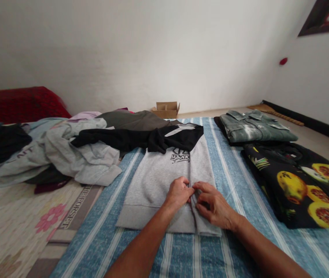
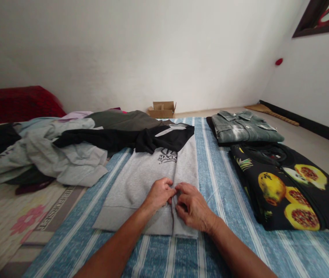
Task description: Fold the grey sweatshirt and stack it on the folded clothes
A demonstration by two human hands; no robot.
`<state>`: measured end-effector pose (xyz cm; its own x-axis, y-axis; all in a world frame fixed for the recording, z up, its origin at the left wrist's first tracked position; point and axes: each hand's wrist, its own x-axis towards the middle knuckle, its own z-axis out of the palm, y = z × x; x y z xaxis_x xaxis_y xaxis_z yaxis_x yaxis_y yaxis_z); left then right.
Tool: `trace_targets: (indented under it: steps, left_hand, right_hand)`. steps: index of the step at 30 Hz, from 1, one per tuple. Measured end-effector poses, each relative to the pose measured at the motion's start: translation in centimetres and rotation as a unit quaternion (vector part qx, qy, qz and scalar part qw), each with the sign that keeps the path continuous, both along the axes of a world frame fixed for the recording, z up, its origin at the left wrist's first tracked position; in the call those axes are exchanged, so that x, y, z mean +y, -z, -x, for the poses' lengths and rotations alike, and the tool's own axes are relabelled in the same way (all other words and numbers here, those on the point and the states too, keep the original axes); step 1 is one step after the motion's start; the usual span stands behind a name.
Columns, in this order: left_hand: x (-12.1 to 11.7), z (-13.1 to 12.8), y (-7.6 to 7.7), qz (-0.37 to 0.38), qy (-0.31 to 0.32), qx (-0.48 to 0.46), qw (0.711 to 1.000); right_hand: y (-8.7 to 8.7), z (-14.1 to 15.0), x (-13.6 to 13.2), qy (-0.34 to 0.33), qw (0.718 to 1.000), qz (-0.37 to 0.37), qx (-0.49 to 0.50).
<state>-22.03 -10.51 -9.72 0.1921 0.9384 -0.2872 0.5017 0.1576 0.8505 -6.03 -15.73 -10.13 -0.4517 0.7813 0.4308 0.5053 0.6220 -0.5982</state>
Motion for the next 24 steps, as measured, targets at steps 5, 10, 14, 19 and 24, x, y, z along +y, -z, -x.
trace_targets:
  steps: [5, 10, 14, 19, 24]
  left_hand:
    - [-0.9, 0.5, -1.5, 0.006, 0.031, -0.053, 0.998]
    - [-2.4, 0.7, -2.9, 0.030, 0.062, -0.046, 0.997]
    - [-3.3, 0.7, -3.3, 0.061, 0.057, -0.080, 0.993]
    - [-3.5, 0.7, -2.7, 0.074, 0.029, -0.108, 0.991]
    - [-3.5, 0.6, -2.3, 0.090, 0.019, -0.111, 0.990]
  right_hand:
    - [0.5, -0.2, 0.2, -0.002, 0.998, 0.052, 0.047]
    - [0.7, -0.4, 0.3, 0.001, 0.992, 0.096, 0.085]
    - [0.8, -0.4, 0.3, 0.002, 0.990, 0.100, 0.095]
    - [0.5, -0.4, 0.4, -0.007, 0.991, 0.102, 0.088]
    - [0.2, -0.4, 0.3, -0.010, 0.992, 0.104, 0.074]
